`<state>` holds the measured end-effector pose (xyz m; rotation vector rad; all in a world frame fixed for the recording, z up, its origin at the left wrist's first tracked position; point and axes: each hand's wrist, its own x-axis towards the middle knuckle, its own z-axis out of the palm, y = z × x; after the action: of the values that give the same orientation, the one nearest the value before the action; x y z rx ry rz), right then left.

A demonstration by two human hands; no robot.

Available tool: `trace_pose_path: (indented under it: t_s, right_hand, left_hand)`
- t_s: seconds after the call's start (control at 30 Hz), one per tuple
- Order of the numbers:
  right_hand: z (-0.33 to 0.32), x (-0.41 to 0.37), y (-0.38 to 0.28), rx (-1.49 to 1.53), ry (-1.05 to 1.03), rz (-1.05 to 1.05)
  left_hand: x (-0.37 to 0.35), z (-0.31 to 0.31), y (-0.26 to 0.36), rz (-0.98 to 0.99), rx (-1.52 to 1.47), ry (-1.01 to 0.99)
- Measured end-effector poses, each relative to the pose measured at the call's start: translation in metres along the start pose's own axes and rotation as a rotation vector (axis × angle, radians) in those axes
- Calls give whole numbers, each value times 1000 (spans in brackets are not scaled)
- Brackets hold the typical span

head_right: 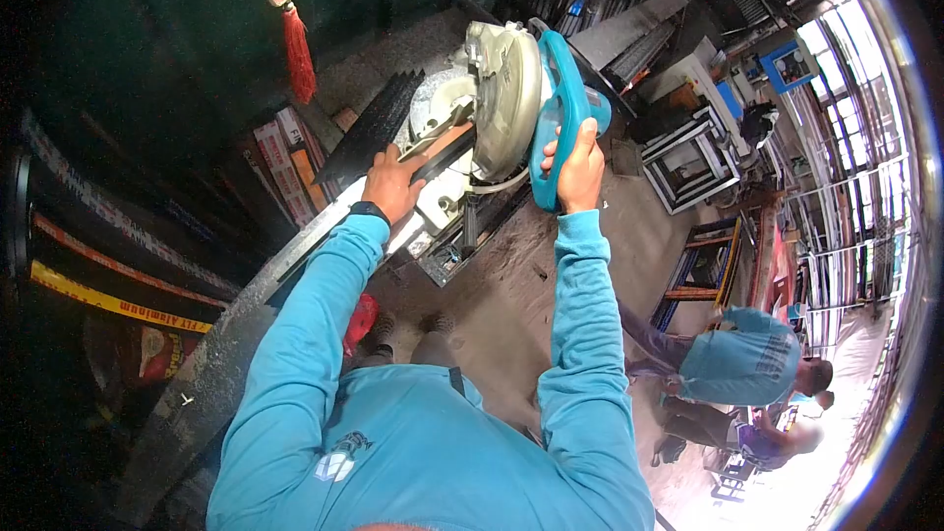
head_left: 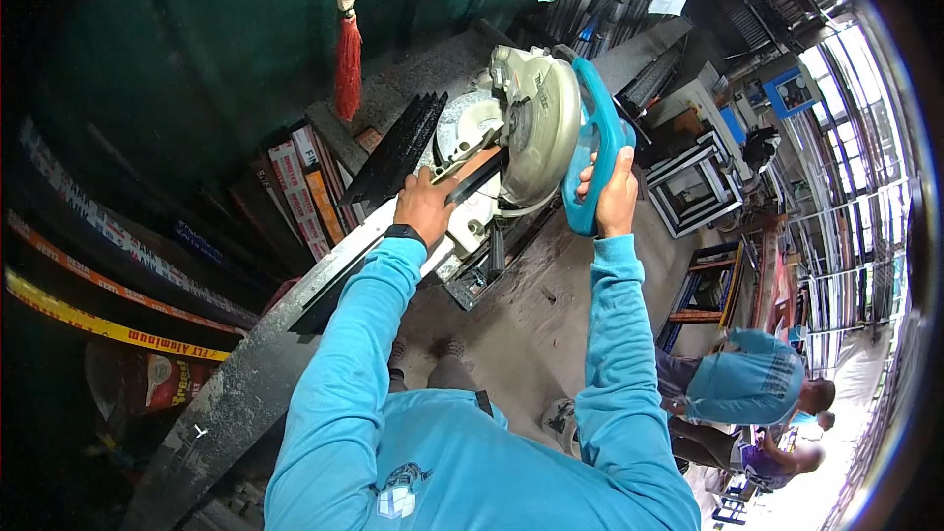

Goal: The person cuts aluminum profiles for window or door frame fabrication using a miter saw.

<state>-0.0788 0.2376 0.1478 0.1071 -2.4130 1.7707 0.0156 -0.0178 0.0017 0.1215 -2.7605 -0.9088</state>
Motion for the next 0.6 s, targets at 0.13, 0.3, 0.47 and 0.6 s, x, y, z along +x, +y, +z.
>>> trace_pose_path:
  t_s: [0.13,0.3,0.47,0.6]
  right_hand:
    - [2,-3,1,13,5,19]
    - [3,-4,6,14,8,1]
    - [3,-6,7,15,13,-5]
    - [3,-5,9,34,10,10]
  left_hand:
    - [0,4,-3,3,0,11]
    - [0,2,-2,-6,2,2]
    - [0,1,-1,-2,-1,-3]
    - [0,0,-1,-3,-2,-9]
